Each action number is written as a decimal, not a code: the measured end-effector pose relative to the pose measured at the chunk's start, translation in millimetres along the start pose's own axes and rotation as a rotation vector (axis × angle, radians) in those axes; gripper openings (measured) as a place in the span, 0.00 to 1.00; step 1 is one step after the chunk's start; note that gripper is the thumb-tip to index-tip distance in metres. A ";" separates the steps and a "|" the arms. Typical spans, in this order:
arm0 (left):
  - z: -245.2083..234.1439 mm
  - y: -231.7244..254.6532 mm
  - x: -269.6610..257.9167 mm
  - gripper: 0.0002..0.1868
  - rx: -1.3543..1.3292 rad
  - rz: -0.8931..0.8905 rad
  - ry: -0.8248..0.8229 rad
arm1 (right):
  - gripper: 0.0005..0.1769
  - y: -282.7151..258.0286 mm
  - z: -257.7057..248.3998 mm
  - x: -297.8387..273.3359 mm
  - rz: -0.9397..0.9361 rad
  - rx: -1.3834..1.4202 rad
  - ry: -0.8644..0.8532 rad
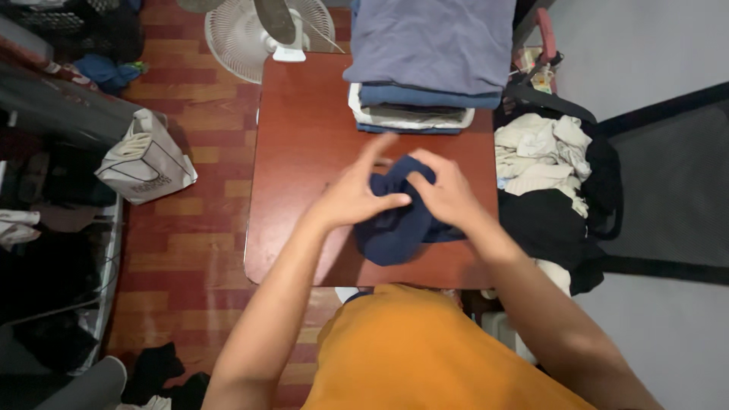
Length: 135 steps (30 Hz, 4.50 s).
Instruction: The person folds shirts by hand on a small table, placing them onto a stack.
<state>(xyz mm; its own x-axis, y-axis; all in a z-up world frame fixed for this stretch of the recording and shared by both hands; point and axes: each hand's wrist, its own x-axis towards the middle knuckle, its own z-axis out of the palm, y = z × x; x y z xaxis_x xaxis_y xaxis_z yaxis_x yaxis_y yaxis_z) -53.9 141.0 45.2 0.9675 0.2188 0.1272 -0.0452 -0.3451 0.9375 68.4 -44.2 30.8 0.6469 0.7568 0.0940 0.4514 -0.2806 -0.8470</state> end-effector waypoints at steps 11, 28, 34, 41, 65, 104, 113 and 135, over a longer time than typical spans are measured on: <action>-51.3 7.8 21.1 0.12 0.038 0.153 0.245 | 0.15 2.4 -13.9 -0.5 0.099 -0.146 -0.128; -151.9 -23.4 -71.8 0.26 0.345 -0.145 0.281 | 0.09 22.4 -93.7 69.7 -0.001 0.029 0.312; -231.0 -50.4 -171.3 0.15 0.841 0.014 0.825 | 0.05 -21.4 -24.3 91.8 -0.170 -0.045 -0.089; -262.7 -5.8 -278.0 0.09 0.648 -0.114 1.157 | 0.12 -92.1 61.6 86.9 -0.237 -0.008 -0.456; -319.5 -32.0 -298.0 0.06 0.672 -0.005 1.245 | 0.12 -111.9 104.1 56.8 -0.073 0.171 -0.614; -247.0 -68.8 -101.7 0.17 0.871 -0.049 0.415 | 0.10 52.1 -77.1 54.0 -0.005 -0.465 0.117; -222.4 -94.8 0.5 0.17 1.048 -0.048 0.286 | 0.15 103.0 -166.1 27.1 0.357 -0.680 -0.067; -228.4 -160.7 77.0 0.19 0.165 -0.974 0.381 | 0.30 172.6 -140.0 74.6 0.913 0.294 0.165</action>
<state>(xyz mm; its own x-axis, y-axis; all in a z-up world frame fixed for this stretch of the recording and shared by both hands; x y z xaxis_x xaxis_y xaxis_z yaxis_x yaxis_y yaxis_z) -29.1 421.8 -21.7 0.4250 0.7295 -0.5360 0.7700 0.0200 0.6377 280.7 -118.8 -35.2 0.7596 0.2226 -0.6111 -0.4239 -0.5430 -0.7248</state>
